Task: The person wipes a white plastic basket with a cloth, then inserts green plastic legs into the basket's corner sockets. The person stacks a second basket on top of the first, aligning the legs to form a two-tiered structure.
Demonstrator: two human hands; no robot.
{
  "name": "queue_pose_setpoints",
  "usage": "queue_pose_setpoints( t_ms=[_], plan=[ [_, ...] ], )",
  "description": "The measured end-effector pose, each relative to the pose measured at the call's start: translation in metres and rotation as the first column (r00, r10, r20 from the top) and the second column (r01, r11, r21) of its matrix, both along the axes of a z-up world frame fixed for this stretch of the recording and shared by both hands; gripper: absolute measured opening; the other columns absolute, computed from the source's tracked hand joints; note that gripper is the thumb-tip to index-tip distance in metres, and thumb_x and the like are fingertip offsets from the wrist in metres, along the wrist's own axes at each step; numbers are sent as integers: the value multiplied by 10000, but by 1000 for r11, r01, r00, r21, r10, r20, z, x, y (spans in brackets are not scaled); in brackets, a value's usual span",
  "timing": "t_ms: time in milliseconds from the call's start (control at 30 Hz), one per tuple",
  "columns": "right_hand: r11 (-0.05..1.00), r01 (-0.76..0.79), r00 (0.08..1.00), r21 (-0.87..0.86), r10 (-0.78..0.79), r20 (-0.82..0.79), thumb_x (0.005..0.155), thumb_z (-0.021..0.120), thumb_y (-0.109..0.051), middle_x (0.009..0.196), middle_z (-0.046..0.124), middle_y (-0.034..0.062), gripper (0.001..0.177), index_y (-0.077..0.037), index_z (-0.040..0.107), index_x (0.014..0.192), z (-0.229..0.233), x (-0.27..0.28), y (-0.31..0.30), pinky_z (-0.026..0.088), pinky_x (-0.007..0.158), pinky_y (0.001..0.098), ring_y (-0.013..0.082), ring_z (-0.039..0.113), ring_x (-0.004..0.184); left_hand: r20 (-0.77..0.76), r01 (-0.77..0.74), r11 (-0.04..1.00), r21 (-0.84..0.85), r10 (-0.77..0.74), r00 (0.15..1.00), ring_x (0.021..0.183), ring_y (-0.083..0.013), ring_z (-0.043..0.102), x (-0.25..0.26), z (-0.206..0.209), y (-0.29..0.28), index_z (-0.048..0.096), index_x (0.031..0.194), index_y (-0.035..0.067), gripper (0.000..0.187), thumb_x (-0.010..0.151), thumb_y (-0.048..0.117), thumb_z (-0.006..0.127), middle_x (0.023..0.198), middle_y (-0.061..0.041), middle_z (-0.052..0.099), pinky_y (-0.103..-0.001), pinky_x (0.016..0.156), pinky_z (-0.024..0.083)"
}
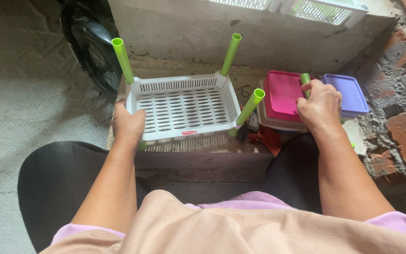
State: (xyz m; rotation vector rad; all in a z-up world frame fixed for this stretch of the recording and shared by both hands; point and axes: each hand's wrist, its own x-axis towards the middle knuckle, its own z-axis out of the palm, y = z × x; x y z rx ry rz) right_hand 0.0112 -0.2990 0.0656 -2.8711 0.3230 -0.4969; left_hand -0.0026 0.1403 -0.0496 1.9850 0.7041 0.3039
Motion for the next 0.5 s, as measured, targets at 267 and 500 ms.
queue_pose_setpoints(
  t_ms=[267, 500],
  plan=[
    [997, 83, 996, 4, -83, -23, 768, 824, -184, 1247, 634, 247, 600, -151, 665, 1346, -5, -1, -1, 432, 1042, 507, 466, 527, 1212, 72, -29, 993, -111, 37, 997, 1138, -315, 682, -13, 1, -5, 610, 1309, 109, 550, 762, 143, 654, 1204, -162, 711, -391, 990, 504],
    [996, 69, 993, -58, -74, -91, 815, 790, -161, 1189, 706, 225, 463, -154, 762, 1276, -9, 4, 3, 505, 1013, 489, 411, 649, 1125, 178, 69, 801, -595, 48, 983, 956, -255, 743, -9, -10, 1, 667, 1182, -58, 393, 851, 154, 652, 1084, -155, 746, -372, 830, 584]
  ],
)
